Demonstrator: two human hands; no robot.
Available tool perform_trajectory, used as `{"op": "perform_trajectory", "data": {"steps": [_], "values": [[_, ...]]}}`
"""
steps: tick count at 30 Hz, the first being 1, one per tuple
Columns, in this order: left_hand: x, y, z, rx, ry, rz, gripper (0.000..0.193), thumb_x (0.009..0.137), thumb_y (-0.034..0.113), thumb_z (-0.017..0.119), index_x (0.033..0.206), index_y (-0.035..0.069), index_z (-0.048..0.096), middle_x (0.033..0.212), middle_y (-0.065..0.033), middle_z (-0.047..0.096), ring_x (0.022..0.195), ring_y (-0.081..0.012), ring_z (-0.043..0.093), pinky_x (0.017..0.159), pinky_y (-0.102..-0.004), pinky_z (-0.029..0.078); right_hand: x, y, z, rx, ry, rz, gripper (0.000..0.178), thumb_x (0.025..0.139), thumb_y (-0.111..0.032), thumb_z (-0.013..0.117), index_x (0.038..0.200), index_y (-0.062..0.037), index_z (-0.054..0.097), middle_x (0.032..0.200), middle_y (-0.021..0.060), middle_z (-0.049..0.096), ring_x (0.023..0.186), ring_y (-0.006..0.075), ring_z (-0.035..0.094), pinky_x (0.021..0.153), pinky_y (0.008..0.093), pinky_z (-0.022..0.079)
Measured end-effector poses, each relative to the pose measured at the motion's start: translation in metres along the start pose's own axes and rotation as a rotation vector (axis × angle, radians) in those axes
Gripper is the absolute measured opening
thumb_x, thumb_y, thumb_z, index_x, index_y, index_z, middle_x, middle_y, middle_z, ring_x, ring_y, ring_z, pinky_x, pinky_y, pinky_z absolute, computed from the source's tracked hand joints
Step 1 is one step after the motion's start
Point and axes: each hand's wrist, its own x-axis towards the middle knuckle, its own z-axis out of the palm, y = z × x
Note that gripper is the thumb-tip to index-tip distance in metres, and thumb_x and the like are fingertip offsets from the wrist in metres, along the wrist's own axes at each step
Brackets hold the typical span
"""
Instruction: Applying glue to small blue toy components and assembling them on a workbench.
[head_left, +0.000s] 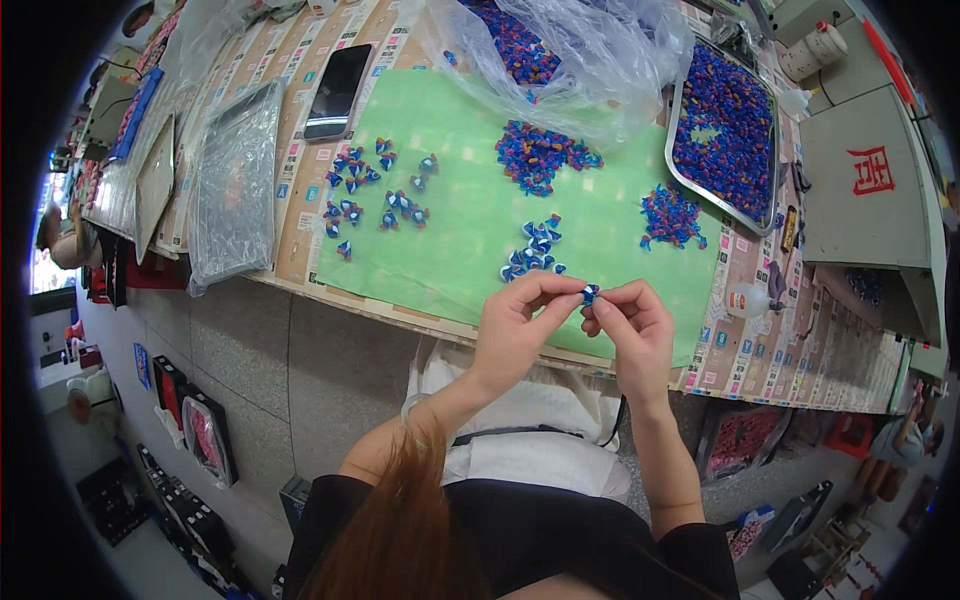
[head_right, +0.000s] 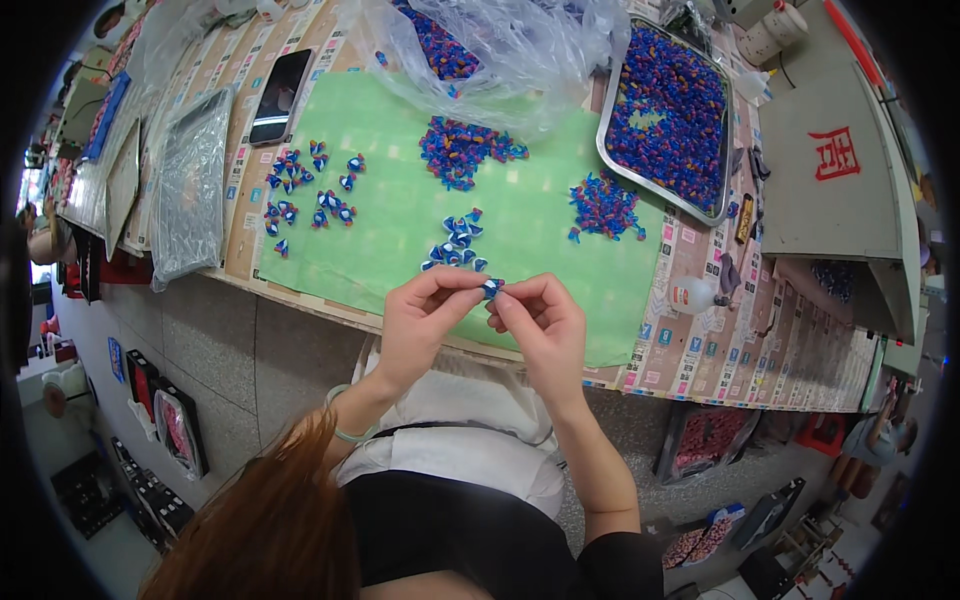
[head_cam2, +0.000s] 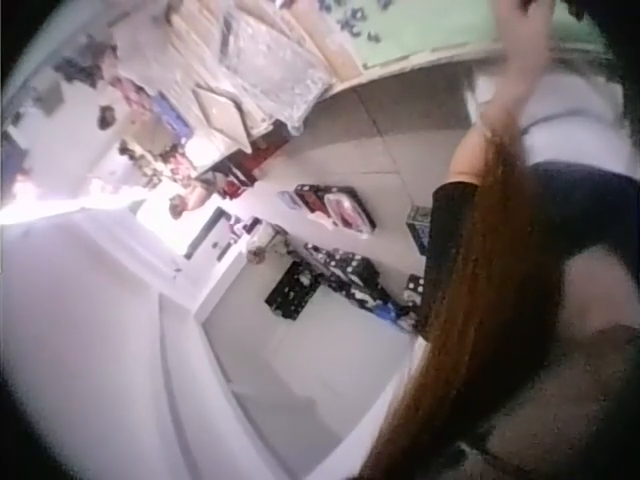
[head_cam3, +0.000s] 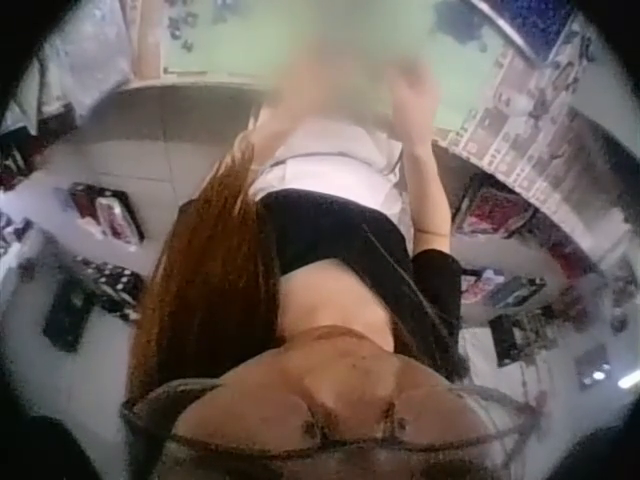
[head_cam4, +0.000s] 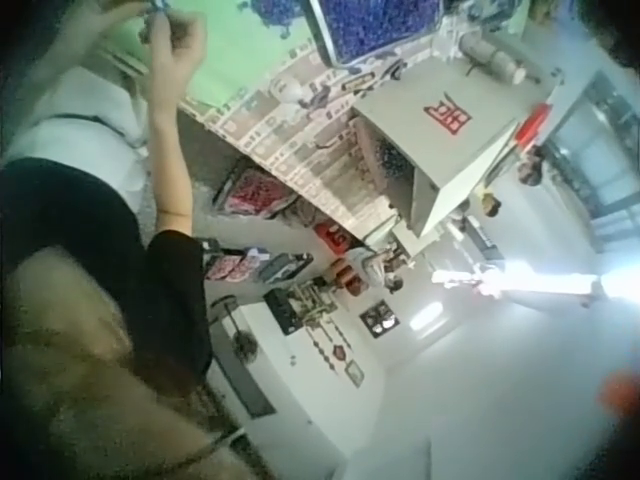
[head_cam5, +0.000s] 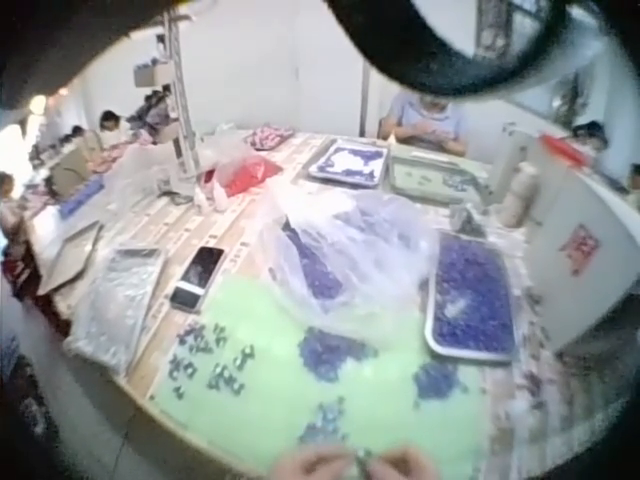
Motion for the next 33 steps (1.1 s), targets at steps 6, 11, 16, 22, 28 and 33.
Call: {"op": "perform_trajectory", "data": {"steps": [6,11,16,22,28,33], "values": [[0.0,-0.003,-0.01,0.23,-0.074,0.157,0.014,0.076,-0.004,0.053,0.09,-0.003,0.057,0.084,-0.0061,0.057,0.079,-0.0107,0.054,0.072,-0.0208,0.042,-0.003,0.0,0.003,-0.073,0.0,-0.07,0.004,0.078,-0.001,0.053,0.079,0.0018,0.049,0.073,0.0082,0.057,0.065,0.0106,0.055,0.06,0.0205,0.045],[-0.001,0.0,-0.006,0.303,-0.081,0.222,0.017,0.074,-0.006,0.053,0.09,-0.003,0.057,0.085,-0.0066,0.056,0.079,-0.0117,0.053,0.071,-0.0216,0.042,-0.003,0.003,0.004,-0.061,0.023,-0.092,0.005,0.078,-0.002,0.053,0.079,0.0017,0.049,0.073,0.0084,0.057,0.064,0.0106,0.055,0.06,0.0206,0.044],[-0.002,0.001,-0.003,0.353,-0.053,0.246,0.018,0.072,-0.007,0.054,0.089,-0.003,0.057,0.086,-0.0067,0.055,0.079,-0.0121,0.053,0.069,-0.0221,0.042,-0.002,0.004,0.005,-0.01,0.026,-0.062,0.005,0.078,-0.002,0.053,0.078,0.0018,0.049,0.072,0.0086,0.057,0.064,0.0109,0.054,0.059,0.0207,0.044],[-0.003,-0.003,-0.004,0.382,-0.055,0.284,0.02,0.072,-0.009,0.053,0.09,-0.002,0.056,0.087,-0.0075,0.054,0.08,-0.0127,0.053,0.071,-0.0227,0.042,-0.004,0.008,0.005,0.007,0.011,-0.065,0.004,0.078,0.001,0.052,0.079,0.0022,0.048,0.075,0.0091,0.057,0.065,0.0116,0.055,0.061,0.022,0.045],[0.0,-0.006,-0.002,-0.066,-0.149,0.254,0.021,0.075,-0.011,0.048,0.092,0.0,0.054,0.1,-0.0095,0.051,0.092,-0.0155,0.05,0.078,-0.0246,0.041,-0.006,0.012,0.002,-0.564,0.038,-0.681,0.01,0.078,0.007,0.049,0.087,0.0032,0.047,0.083,0.0109,0.054,0.07,0.0132,0.055,0.068,0.0252,0.045],[0.002,0.01,-0.003,0.044,-0.192,0.163,0.021,0.075,-0.009,0.05,0.093,-0.001,0.055,0.103,-0.0108,0.051,0.094,-0.0149,0.05,0.081,-0.0258,0.041,-0.008,-0.008,0.007,0.128,0.043,-0.024,0.006,0.081,-0.001,0.048,0.086,0.002,0.047,0.073,0.0081,0.054,0.062,0.0123,0.052,0.058,0.0226,0.043]]}}
